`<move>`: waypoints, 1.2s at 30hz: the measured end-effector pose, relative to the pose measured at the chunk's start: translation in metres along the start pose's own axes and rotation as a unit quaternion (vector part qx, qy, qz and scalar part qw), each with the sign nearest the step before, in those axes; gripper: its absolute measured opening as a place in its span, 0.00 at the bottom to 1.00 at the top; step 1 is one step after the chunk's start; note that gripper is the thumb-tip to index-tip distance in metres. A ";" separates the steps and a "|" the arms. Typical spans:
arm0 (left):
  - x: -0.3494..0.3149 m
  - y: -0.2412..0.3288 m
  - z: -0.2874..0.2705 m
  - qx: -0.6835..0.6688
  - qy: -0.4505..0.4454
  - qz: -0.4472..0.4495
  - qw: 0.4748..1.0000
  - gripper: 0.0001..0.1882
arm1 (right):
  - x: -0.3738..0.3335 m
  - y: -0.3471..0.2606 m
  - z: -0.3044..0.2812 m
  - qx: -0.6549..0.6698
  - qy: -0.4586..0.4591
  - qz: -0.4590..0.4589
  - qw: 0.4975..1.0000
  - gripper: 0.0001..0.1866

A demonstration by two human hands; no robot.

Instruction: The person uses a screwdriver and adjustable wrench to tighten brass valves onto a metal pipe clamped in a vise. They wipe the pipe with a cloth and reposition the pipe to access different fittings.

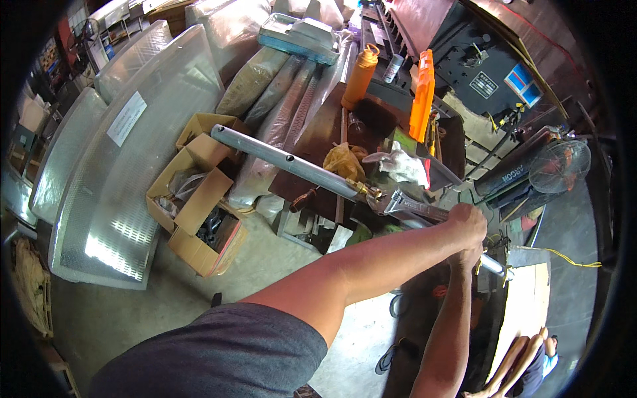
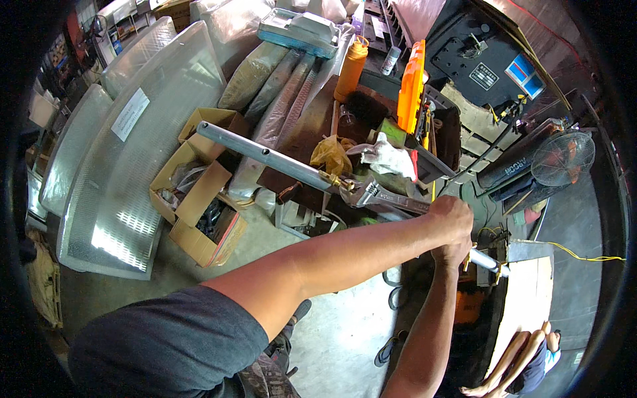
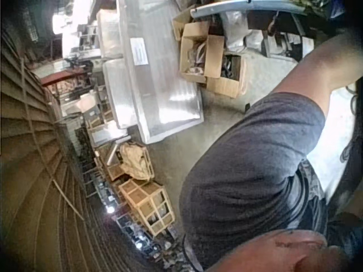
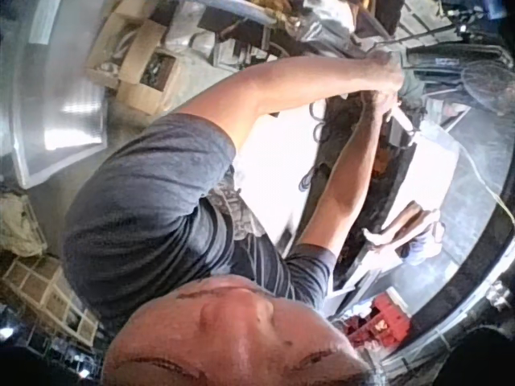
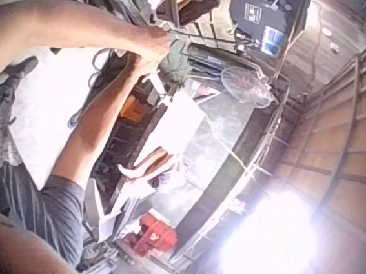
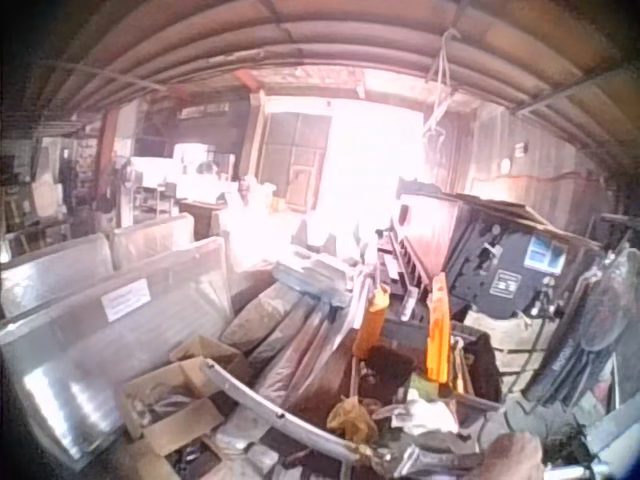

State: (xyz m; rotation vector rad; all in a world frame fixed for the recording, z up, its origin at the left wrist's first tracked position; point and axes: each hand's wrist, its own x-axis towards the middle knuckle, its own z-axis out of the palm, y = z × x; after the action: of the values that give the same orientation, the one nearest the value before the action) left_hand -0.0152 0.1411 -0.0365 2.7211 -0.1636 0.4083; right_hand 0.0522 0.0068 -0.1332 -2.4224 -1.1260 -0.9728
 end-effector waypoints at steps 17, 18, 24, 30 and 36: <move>-0.264 -0.020 -0.073 -0.003 -0.055 0.332 0.942 0.20 | 0.030 -0.044 -0.030 0.049 -0.021 0.066 0.996 0.17; -0.280 -0.035 -0.081 -0.033 -0.028 0.343 0.938 0.18 | 0.032 -0.050 -0.031 0.053 -0.029 0.074 0.995 0.16; -0.302 -0.058 -0.090 -0.134 0.049 0.355 0.924 0.22 | 0.034 -0.057 -0.029 0.087 -0.024 0.074 0.993 0.11; -0.320 -0.038 -0.057 -0.125 0.305 0.190 0.925 0.15 | 0.038 -0.058 -0.042 0.071 -0.082 0.080 0.991 0.12; -0.292 0.007 0.026 -0.036 0.696 -0.114 0.708 0.07 | 0.041 -0.050 -0.051 0.084 -0.178 -0.028 0.980 0.13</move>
State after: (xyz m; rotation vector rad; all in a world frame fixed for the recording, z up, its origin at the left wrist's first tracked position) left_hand -0.2868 0.1411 -0.1460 1.6105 0.5424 2.0759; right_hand 0.0098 0.0360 -0.0689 -2.4968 -1.3370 -0.4420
